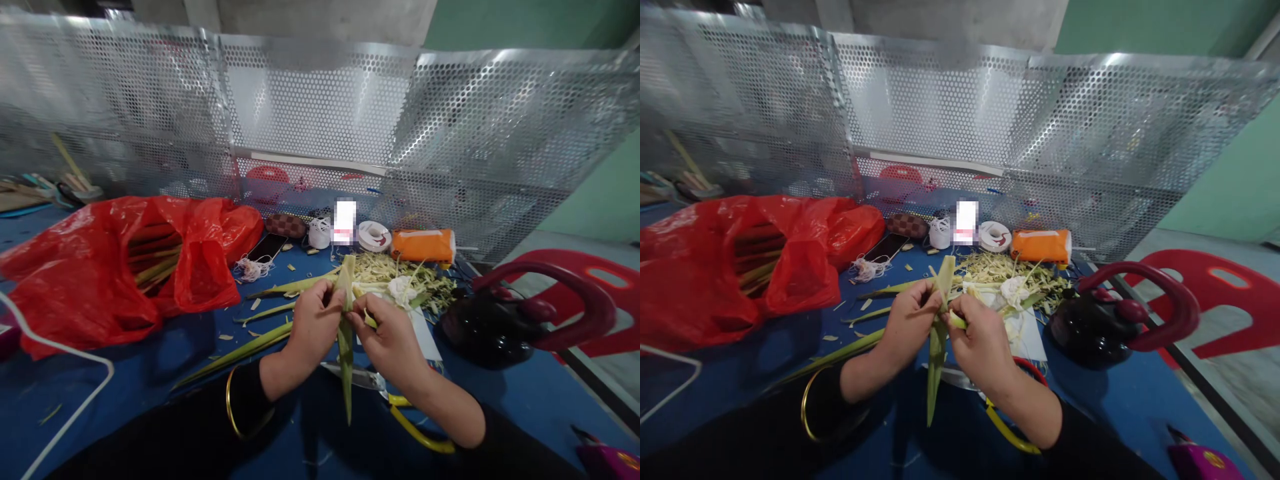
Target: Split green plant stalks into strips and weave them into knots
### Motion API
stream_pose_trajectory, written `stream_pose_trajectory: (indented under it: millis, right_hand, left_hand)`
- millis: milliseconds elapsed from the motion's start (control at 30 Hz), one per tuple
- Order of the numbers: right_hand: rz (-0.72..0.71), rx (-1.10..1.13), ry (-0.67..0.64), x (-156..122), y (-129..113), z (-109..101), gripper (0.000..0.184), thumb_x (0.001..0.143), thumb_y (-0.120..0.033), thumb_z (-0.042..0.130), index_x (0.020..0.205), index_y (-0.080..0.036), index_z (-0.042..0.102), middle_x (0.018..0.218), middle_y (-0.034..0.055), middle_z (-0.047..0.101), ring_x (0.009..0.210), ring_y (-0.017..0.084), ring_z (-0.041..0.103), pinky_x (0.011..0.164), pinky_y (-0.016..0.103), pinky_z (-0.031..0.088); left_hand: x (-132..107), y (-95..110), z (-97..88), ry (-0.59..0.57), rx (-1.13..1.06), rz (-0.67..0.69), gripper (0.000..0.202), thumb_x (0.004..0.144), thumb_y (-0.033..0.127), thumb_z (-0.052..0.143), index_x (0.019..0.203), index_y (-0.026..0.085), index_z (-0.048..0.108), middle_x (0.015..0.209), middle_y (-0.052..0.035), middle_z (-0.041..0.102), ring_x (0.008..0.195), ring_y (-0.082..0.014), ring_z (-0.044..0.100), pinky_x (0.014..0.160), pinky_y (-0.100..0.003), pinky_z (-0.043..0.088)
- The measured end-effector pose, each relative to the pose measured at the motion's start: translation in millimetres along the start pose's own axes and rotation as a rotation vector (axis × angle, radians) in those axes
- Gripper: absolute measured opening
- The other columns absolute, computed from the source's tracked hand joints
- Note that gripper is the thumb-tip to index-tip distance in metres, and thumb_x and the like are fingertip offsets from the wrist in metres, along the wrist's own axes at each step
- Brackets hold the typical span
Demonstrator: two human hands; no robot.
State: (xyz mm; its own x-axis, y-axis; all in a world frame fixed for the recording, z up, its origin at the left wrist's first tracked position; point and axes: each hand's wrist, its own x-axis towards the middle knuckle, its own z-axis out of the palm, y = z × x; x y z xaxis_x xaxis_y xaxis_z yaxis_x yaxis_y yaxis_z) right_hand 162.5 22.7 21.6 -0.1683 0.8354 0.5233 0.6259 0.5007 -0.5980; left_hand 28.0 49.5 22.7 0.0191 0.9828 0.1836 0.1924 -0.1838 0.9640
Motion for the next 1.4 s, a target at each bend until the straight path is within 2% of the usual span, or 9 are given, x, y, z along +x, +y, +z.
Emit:
stream_pose_trajectory:
  millis: [200,367,433,633,833,900,1067,1233,1400]
  right_hand:
    - [-0.097,0.01,0.058,-0.1,-0.3,0.1,0.017,0.084,-0.014,0.053,0.071,-0.022,0.048,0.063,-0.0023,0.052,0.057,0.013,0.046,0.054,0.024,0.037]
    - [0.024,0.001,0.069,-0.2,-0.7,1.4,0.021,0.084,-0.019,0.056,0.066,-0.022,0.047,0.057,-0.0046,0.047,0.052,0.012,0.043,0.051,0.024,0.034]
    - [0.031,-0.008,0.071,-1.0,-1.7,0.8,0.022,0.084,-0.019,0.056,0.065,-0.022,0.046,0.056,-0.0049,0.045,0.052,0.012,0.042,0.051,0.024,0.033]
    - [-0.075,-0.007,0.051,-2.7,-5.4,-0.7,0.02,0.084,-0.017,0.056,0.068,-0.022,0.046,0.061,-0.0039,0.047,0.054,0.012,0.042,0.053,0.024,0.034]
    - [0.117,0.06,-0.023,-1.9,-5.8,0.9,0.016,0.083,-0.023,0.06,0.07,-0.022,0.051,0.057,-0.0055,0.046,0.052,0.012,0.042,0.05,0.023,0.033]
    - [0.13,0.046,-0.053,-2.5,-5.4,1.1,0.016,0.083,-0.022,0.059,0.068,-0.022,0.051,0.056,-0.0049,0.048,0.053,0.012,0.043,0.05,0.023,0.034]
    - [0.04,-0.031,-0.014,-4.3,-3.9,2.0,0.018,0.083,-0.018,0.055,0.067,-0.022,0.048,0.058,-0.0038,0.05,0.052,0.013,0.044,0.051,0.024,0.034]
    - [-0.086,-0.098,0.018,-5.6,-1.0,4.1,0.016,0.083,-0.013,0.052,0.071,-0.023,0.046,0.062,-0.0025,0.052,0.056,0.014,0.048,0.054,0.024,0.036]
    - [-0.161,-0.181,0.052,-7.7,0.6,4.6,0.016,0.084,-0.012,0.052,0.074,-0.023,0.047,0.065,-0.0018,0.055,0.058,0.015,0.051,0.055,0.025,0.036]
  left_hand:
    - [1.6,-2.0,0.0,-0.015,-0.066,0.018,0.021,0.081,0.031,0.052,0.065,0.019,0.046,0.062,0.0047,0.045,0.059,-0.0111,0.042,0.055,-0.023,0.032]
    - [1.0,-0.5,-1.9,0.043,0.014,0.073,0.023,0.082,0.029,0.052,0.063,0.019,0.043,0.059,0.0058,0.042,0.057,-0.0107,0.039,0.055,-0.024,0.03]
    - [1.1,-2.0,-1.7,0.046,0.029,0.088,0.023,0.082,0.029,0.052,0.063,0.02,0.043,0.058,0.006,0.041,0.057,-0.0107,0.039,0.055,-0.024,0.029]
    - [4.8,-5.9,-0.7,0.05,0.026,0.049,0.022,0.081,0.029,0.051,0.063,0.019,0.046,0.059,0.0056,0.044,0.058,-0.011,0.04,0.056,-0.024,0.031]
    - [6.0,1.9,-3.8,0.091,0.053,0.068,0.023,0.081,0.027,0.051,0.061,0.02,0.041,0.057,0.0067,0.04,0.056,-0.0106,0.037,0.056,-0.023,0.03]
    - [5.3,2.7,-4.0,0.094,0.057,0.072,0.021,0.08,0.025,0.05,0.062,0.02,0.042,0.057,0.0066,0.041,0.056,-0.0107,0.039,0.056,-0.023,0.03]
    - [3.8,-2.6,-1.6,0.098,0.072,0.055,0.025,0.081,0.029,0.051,0.061,0.02,0.04,0.056,0.0069,0.04,0.055,-0.0106,0.038,0.054,-0.024,0.028]
    - [5.1,-6.2,-0.9,0.066,0.068,0.049,0.022,0.082,0.028,0.05,0.063,0.02,0.042,0.06,0.006,0.044,0.058,-0.011,0.04,0.055,-0.024,0.029]
    - [7.8,-6.0,-1.8,0.09,0.068,0.064,0.025,0.082,0.028,0.054,0.062,0.019,0.042,0.059,0.0059,0.043,0.058,-0.0108,0.039,0.056,-0.024,0.03]
